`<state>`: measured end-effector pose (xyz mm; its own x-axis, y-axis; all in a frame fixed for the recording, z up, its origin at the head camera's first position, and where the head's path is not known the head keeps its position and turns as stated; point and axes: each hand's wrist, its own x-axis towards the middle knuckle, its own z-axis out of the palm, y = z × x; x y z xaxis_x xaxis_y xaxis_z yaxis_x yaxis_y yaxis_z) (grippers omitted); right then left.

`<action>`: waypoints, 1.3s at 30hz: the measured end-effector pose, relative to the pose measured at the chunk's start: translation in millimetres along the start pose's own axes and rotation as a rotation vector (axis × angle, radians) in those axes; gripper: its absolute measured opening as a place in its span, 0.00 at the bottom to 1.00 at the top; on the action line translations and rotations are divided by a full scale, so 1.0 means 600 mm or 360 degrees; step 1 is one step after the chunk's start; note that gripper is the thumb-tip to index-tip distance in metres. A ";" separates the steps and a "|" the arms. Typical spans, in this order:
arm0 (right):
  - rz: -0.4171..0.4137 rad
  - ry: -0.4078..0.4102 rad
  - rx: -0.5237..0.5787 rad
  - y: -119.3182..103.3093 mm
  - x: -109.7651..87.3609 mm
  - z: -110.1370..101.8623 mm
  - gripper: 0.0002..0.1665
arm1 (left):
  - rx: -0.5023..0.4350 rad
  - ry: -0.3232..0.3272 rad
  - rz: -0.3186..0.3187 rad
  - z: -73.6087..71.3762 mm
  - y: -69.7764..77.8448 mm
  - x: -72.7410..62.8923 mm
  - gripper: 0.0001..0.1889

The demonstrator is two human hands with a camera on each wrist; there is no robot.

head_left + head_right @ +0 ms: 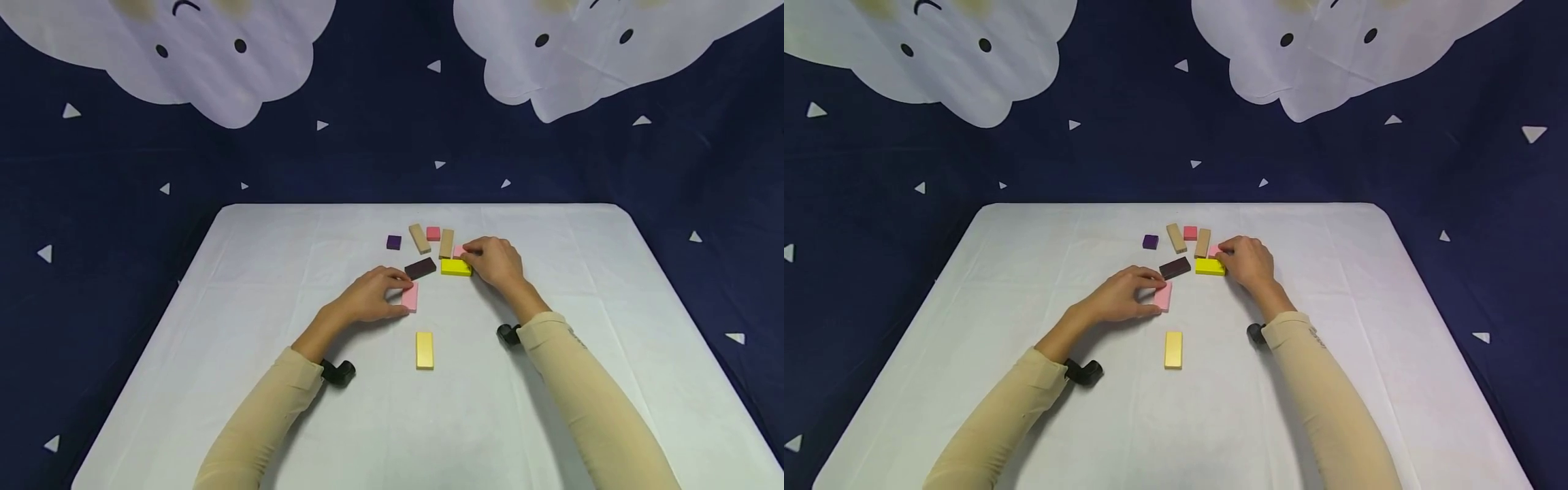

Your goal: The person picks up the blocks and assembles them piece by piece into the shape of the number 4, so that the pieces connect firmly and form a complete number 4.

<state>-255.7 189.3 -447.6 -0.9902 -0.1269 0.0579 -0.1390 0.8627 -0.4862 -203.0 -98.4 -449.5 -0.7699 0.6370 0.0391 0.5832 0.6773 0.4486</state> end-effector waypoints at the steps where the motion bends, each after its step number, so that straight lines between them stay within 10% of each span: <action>1: 0.0002 0.0005 -0.0014 0.000 0.000 -0.001 0.18 | -0.0013 0.0003 0.0003 0.000 0.000 0.001 0.29; 39: 0.0116 0.0025 0.0150 0.001 0.007 0.004 0.18 | -0.0105 0.0037 -0.0066 0.008 -0.005 0.005 0.31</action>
<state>-259.8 188.1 -450.0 -0.9978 -0.0571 0.0325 -0.0655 0.8194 -0.5695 -205.7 -96.8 -455.2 -0.7995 0.5994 0.0397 0.5327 0.6769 0.5079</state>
